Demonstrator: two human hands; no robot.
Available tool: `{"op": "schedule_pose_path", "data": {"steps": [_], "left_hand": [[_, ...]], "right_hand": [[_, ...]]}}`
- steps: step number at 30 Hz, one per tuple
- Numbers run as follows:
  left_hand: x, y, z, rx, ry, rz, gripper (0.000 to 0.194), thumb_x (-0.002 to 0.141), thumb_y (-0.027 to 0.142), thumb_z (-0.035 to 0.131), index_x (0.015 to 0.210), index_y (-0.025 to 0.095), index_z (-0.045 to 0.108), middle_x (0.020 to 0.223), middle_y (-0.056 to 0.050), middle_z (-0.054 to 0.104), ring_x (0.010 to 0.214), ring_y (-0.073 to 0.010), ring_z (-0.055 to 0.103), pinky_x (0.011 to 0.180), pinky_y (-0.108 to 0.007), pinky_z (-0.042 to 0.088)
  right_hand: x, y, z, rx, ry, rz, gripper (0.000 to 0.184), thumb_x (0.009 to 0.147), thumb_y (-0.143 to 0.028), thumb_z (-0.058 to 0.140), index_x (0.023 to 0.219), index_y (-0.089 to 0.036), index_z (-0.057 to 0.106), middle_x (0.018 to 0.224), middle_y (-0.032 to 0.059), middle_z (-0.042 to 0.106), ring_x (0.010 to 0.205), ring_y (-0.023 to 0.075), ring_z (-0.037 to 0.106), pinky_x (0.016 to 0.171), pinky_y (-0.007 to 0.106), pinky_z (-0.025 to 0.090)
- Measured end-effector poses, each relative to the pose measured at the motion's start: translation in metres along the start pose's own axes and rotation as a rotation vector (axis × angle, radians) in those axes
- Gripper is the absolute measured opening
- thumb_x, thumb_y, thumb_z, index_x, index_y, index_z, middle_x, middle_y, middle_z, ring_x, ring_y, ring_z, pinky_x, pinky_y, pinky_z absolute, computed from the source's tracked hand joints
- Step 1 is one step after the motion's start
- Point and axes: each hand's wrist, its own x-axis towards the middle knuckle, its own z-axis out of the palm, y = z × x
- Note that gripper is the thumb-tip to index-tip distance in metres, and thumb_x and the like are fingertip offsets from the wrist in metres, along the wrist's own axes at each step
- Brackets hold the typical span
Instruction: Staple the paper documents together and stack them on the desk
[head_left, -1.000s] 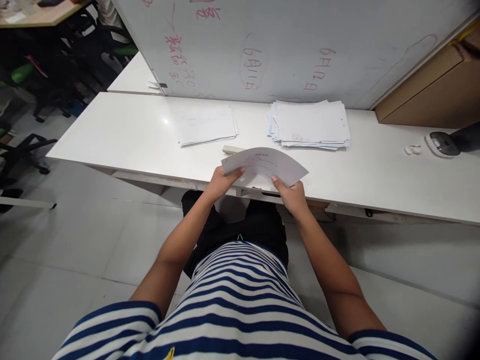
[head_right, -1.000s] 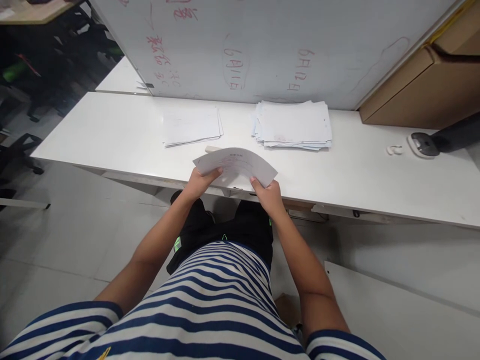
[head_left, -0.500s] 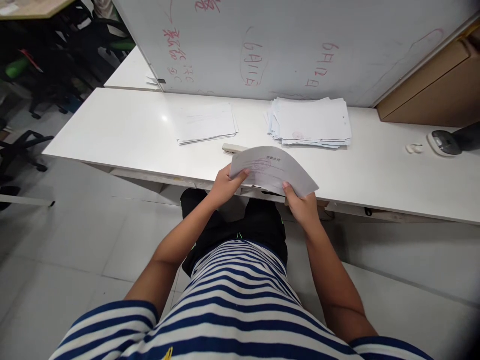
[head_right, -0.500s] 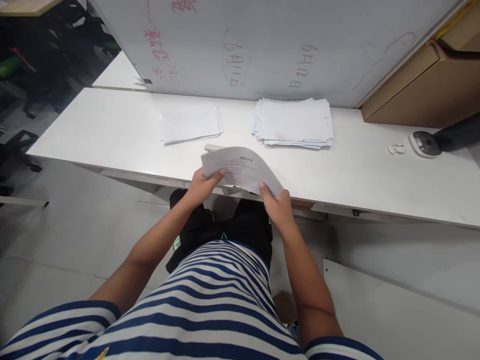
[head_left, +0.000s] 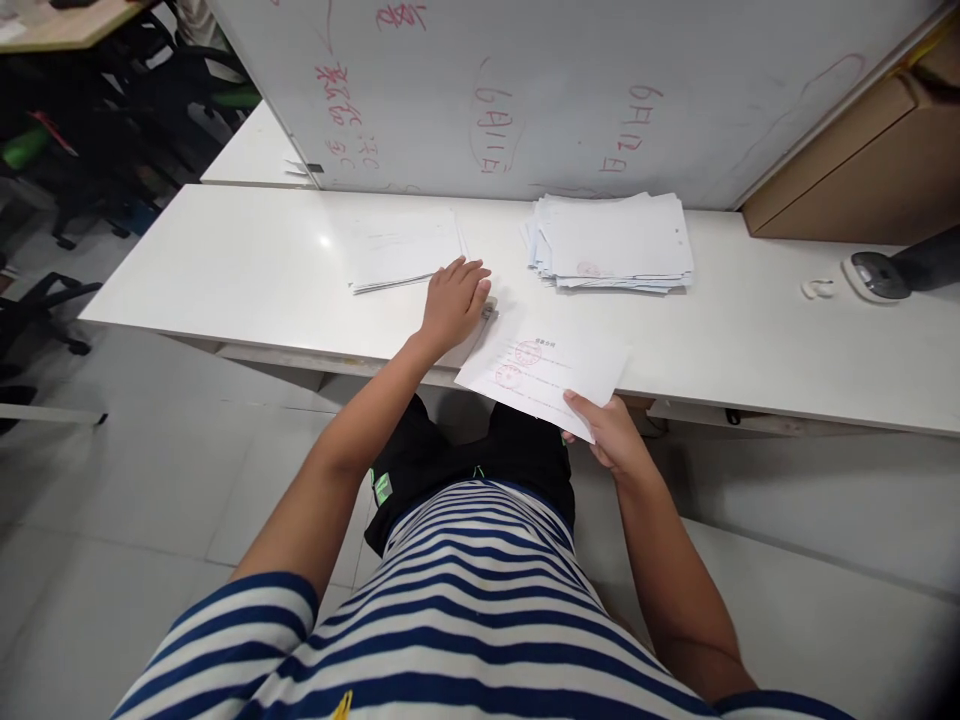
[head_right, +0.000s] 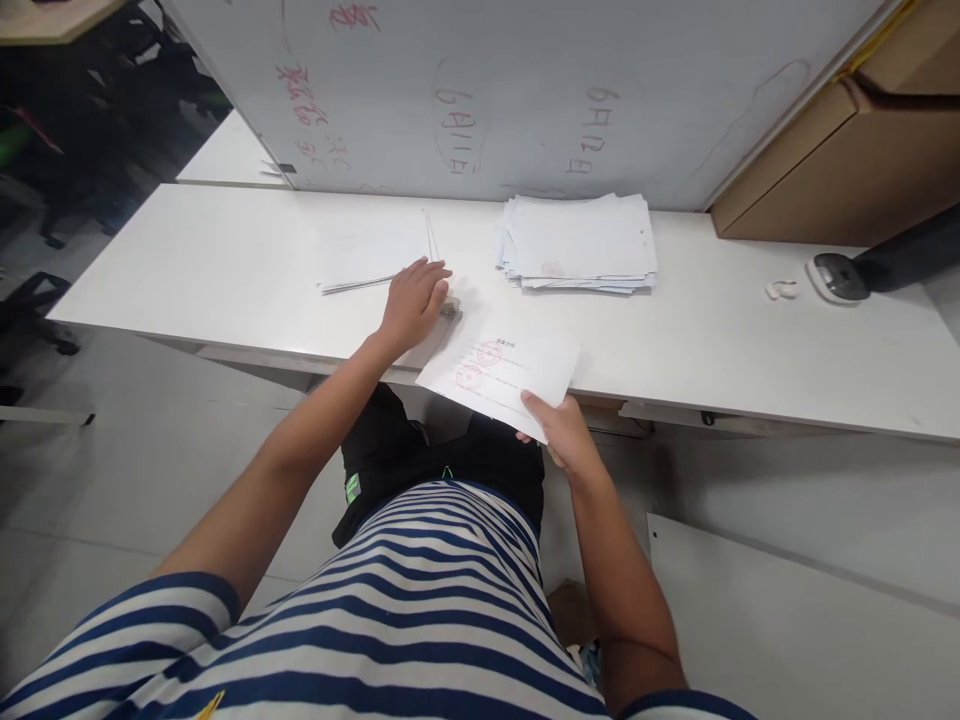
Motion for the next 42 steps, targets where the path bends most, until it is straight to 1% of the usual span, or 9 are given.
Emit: {"op": "schedule_pose_path", "data": {"steps": [2, 4, 8, 14, 23, 29, 34, 38, 42], "left_hand": [[0.007, -0.005, 0.004, 0.037, -0.071, -0.017, 0.044, 0.099, 0.044, 0.035, 0.123, 0.020, 0.063, 0.144, -0.009, 0.055, 0.144, -0.0294, 0.033, 0.118, -0.050, 0.017], [0.009, -0.008, 0.007, 0.060, -0.118, -0.031, 0.047, 0.100, 0.042, 0.030, 0.126, 0.018, 0.061, 0.143, -0.011, 0.055, 0.142, -0.0307, 0.035, 0.116, -0.052, 0.019], [0.008, -0.009, 0.007, 0.105, -0.147, -0.040, 0.050, 0.100, 0.042, 0.026, 0.127, 0.019, 0.061, 0.139, -0.011, 0.059, 0.137, -0.0312, 0.041, 0.112, -0.051, 0.026], [0.008, -0.003, 0.002, 0.253, -0.218, -0.032, 0.051, 0.103, 0.041, 0.016, 0.123, 0.027, 0.061, 0.132, -0.004, 0.063, 0.132, -0.0249, 0.047, 0.109, -0.042, 0.032], [0.006, -0.001, 0.002, 0.314, -0.237, -0.045, 0.052, 0.103, 0.040, 0.014, 0.124, 0.027, 0.059, 0.135, -0.003, 0.061, 0.132, -0.0228, 0.047, 0.110, -0.040, 0.031], [0.004, 0.002, 0.005, 0.333, -0.220, -0.065, 0.052, 0.102, 0.039, 0.015, 0.127, 0.026, 0.059, 0.137, -0.003, 0.060, 0.135, -0.0225, 0.044, 0.112, -0.040, 0.029], [0.003, 0.003, 0.008, 0.343, -0.210, -0.079, 0.051, 0.102, 0.038, 0.016, 0.128, 0.028, 0.059, 0.138, -0.002, 0.059, 0.137, -0.0218, 0.042, 0.114, -0.041, 0.027], [0.004, 0.003, 0.008, 0.343, -0.205, -0.076, 0.051, 0.102, 0.038, 0.015, 0.128, 0.028, 0.059, 0.138, -0.002, 0.059, 0.137, -0.0233, 0.042, 0.114, -0.043, 0.028], [0.005, 0.006, 0.008, 0.354, -0.229, -0.094, 0.052, 0.102, 0.038, 0.014, 0.124, 0.028, 0.060, 0.137, -0.003, 0.060, 0.138, -0.0237, 0.041, 0.114, -0.044, 0.028]], "right_hand": [[0.002, -0.002, 0.002, 0.003, -0.020, 0.028, 0.037, 0.069, -0.038, 0.082, 0.095, -0.015, 0.068, 0.079, 0.0055, 0.070, 0.051, 0.0138, 0.056, 0.033, 0.026, 0.048], [0.003, -0.002, 0.003, 0.020, -0.034, 0.042, 0.037, 0.069, -0.037, 0.082, 0.095, -0.015, 0.069, 0.081, 0.0060, 0.071, 0.052, 0.0136, 0.056, 0.034, 0.025, 0.048], [0.006, 0.000, 0.003, 0.042, -0.041, 0.042, 0.039, 0.068, -0.037, 0.083, 0.097, -0.014, 0.069, 0.086, 0.0072, 0.072, 0.054, 0.0138, 0.057, 0.034, 0.025, 0.047], [0.011, -0.002, 0.004, 0.070, -0.071, 0.029, 0.045, 0.069, -0.037, 0.083, 0.103, -0.013, 0.068, 0.090, 0.0069, 0.070, 0.057, 0.0124, 0.057, 0.035, 0.022, 0.048], [0.009, -0.005, 0.004, 0.058, -0.081, 0.028, 0.040, 0.069, -0.037, 0.083, 0.096, -0.013, 0.066, 0.086, 0.0054, 0.069, 0.056, 0.0114, 0.057, 0.035, 0.021, 0.048], [0.014, 0.001, 0.000, 0.046, -0.082, 0.008, 0.043, 0.070, -0.038, 0.082, 0.101, -0.014, 0.065, 0.078, 0.0033, 0.068, 0.051, 0.0118, 0.056, 0.034, 0.022, 0.047], [0.013, -0.001, 0.001, 0.040, -0.079, 0.025, 0.042, 0.071, -0.037, 0.082, 0.102, -0.015, 0.065, 0.079, 0.0028, 0.068, 0.050, 0.0117, 0.057, 0.034, 0.023, 0.047], [0.012, -0.003, 0.003, 0.037, -0.069, 0.027, 0.041, 0.071, -0.035, 0.081, 0.103, -0.015, 0.064, 0.079, 0.0028, 0.068, 0.051, 0.0117, 0.057, 0.033, 0.022, 0.047], [0.013, -0.003, 0.004, 0.034, -0.070, 0.022, 0.041, 0.071, -0.035, 0.081, 0.102, -0.014, 0.065, 0.079, 0.0035, 0.069, 0.051, 0.0124, 0.057, 0.033, 0.023, 0.048]]}}
